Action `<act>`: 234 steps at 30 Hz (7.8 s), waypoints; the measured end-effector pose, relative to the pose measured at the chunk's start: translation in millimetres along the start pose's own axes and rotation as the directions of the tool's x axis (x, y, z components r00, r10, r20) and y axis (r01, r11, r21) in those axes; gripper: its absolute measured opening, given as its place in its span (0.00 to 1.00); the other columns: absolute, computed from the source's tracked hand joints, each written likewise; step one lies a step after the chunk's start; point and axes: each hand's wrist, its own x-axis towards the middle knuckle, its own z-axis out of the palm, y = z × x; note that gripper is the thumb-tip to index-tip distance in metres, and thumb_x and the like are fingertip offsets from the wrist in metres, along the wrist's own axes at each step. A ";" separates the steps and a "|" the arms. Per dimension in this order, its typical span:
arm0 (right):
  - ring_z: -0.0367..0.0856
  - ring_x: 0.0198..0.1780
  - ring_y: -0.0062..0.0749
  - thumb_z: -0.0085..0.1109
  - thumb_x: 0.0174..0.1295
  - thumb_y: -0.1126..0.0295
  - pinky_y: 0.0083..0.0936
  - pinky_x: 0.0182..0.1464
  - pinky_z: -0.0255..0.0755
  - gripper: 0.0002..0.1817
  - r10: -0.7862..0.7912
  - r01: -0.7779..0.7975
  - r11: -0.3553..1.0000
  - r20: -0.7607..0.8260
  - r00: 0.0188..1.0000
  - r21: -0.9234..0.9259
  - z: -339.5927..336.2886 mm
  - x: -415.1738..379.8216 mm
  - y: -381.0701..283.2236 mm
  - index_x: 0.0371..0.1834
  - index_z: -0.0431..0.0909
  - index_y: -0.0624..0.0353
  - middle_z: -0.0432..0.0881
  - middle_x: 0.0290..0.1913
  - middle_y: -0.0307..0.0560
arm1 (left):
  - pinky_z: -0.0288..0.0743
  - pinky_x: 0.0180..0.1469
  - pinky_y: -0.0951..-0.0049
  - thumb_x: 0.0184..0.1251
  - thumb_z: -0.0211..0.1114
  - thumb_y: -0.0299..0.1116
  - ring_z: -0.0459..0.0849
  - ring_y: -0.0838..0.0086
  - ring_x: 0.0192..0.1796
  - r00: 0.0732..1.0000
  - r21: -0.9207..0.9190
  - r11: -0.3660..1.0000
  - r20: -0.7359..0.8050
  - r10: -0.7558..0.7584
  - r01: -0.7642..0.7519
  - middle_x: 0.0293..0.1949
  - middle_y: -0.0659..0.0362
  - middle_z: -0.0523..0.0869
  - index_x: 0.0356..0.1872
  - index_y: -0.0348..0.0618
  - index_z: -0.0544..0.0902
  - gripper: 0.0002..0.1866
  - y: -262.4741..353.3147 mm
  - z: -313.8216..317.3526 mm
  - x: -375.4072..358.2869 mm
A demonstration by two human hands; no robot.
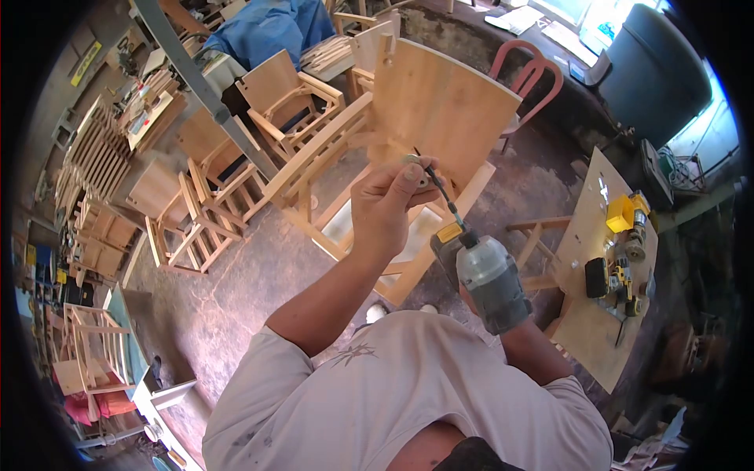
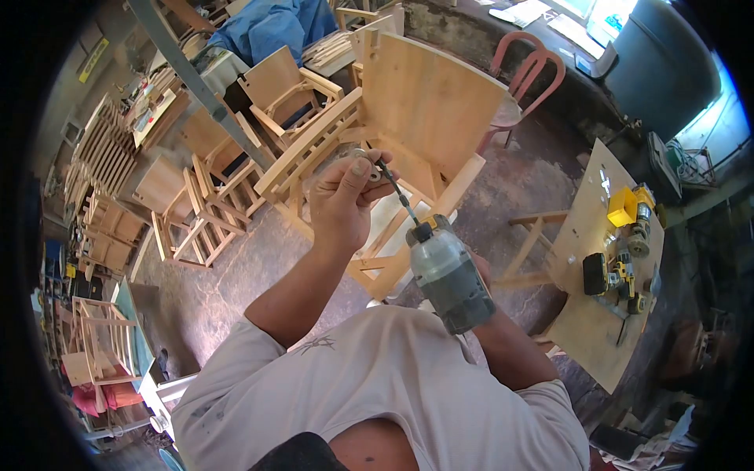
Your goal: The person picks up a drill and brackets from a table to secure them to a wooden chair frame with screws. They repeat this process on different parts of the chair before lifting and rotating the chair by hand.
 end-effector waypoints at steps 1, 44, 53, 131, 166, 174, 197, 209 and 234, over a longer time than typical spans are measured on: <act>0.80 0.40 0.27 0.54 0.63 0.65 0.23 0.42 0.75 0.11 -0.006 0.006 1.000 -0.004 1.000 0.001 -1.9 -2.7 -4.1 0.45 0.74 0.58 0.80 0.38 0.43 | 0.87 0.45 0.67 0.72 0.57 0.31 0.88 0.61 0.43 1.000 0.003 1.000 0.005 0.004 -0.004 0.46 0.45 0.83 0.43 0.32 0.81 0.11 1.9 5.9 0.1; 0.75 0.21 0.22 0.63 0.57 0.70 0.26 0.22 0.73 0.09 0.475 -0.445 0.877 0.186 0.860 -0.183 -3.0 216.0 -35.8 0.38 0.77 0.61 0.78 0.27 0.41 | 0.80 0.39 0.77 0.73 0.52 0.29 0.85 0.75 0.35 0.950 0.464 0.883 -0.304 0.076 0.078 0.33 0.55 0.85 0.43 0.31 0.78 0.10 -145.2 -137.7 117.7; 0.75 0.20 0.26 0.62 0.56 0.65 0.26 0.23 0.73 0.10 0.653 -0.654 0.756 0.078 0.753 -0.018 80.3 316.5 26.6 0.30 0.77 0.61 0.77 0.23 0.42 | 0.79 0.31 0.78 0.73 0.51 0.28 0.83 0.77 0.27 0.884 0.257 0.929 -0.449 -0.131 0.268 0.28 0.57 0.83 0.42 0.31 0.79 0.10 -215.3 -238.0 188.1; 0.75 0.19 0.27 0.58 0.53 0.69 0.28 0.21 0.72 0.07 0.859 -0.705 0.478 0.113 0.499 -0.524 97.0 441.0 23.6 0.25 0.76 0.61 0.78 0.21 0.43 | 0.79 0.26 0.77 0.67 0.53 0.25 0.83 0.73 0.22 0.712 -0.067 0.899 -0.586 -0.387 0.433 0.22 0.55 0.82 0.24 0.33 0.75 0.11 -235.7 -263.9 219.2; 0.77 0.27 0.24 0.61 0.55 0.73 0.23 0.32 0.72 0.10 0.568 -0.544 0.817 -0.103 0.817 0.188 48.3 261.6 -29.0 0.40 0.76 0.61 0.77 0.26 0.39 | 0.80 0.43 0.59 0.57 0.60 0.26 0.83 0.54 0.47 0.923 0.968 -0.202 0.060 -0.379 -0.146 0.46 0.46 0.80 0.70 0.44 0.58 0.37 -170.4 -290.2 212.9; 0.77 0.31 0.23 0.60 0.58 0.75 0.24 0.35 0.74 0.14 0.472 -0.349 0.851 -0.281 0.836 0.392 43.3 141.7 -46.0 0.48 0.74 0.62 0.78 0.32 0.40 | 0.80 0.43 0.59 0.59 0.59 0.32 0.85 0.55 0.43 0.859 0.883 -0.377 0.055 -0.510 -0.280 0.44 0.45 0.83 0.74 0.41 0.47 0.43 -165.0 -289.1 203.7; 0.79 0.47 0.32 0.70 0.55 0.67 0.30 0.48 0.73 0.20 0.178 -0.241 0.970 -0.714 0.677 0.014 -136.3 -271.6 65.1 0.50 0.77 0.57 0.81 0.46 0.43 | 0.77 0.47 0.64 0.62 0.63 0.34 0.84 0.59 0.43 0.556 0.620 0.581 0.769 -0.317 -0.527 0.41 0.48 0.85 0.44 0.39 0.84 0.13 -311.1 179.7 28.2; 0.78 0.38 0.24 0.66 0.57 0.73 0.28 0.41 0.74 0.10 0.259 -0.391 0.919 -0.818 0.514 0.045 -188.9 -300.2 74.7 0.41 0.77 0.57 0.79 0.36 0.39 | 0.74 0.54 0.60 0.60 0.62 0.34 0.80 0.56 0.53 0.582 0.582 0.487 0.795 -0.173 -0.651 0.43 0.49 0.84 0.41 0.42 0.85 0.11 -492.7 281.4 67.5; 0.80 0.45 0.38 0.70 0.49 0.76 0.35 0.48 0.72 0.18 0.405 -0.486 0.850 -0.844 0.352 0.205 -291.3 -160.1 76.5 0.46 0.81 0.56 0.83 0.42 0.42 | 0.79 0.48 0.64 0.49 0.72 0.30 0.86 0.58 0.46 -0.163 0.091 0.293 0.658 -0.735 -0.952 0.42 0.51 0.87 0.40 0.44 0.88 0.14 -668.3 471.8 165.9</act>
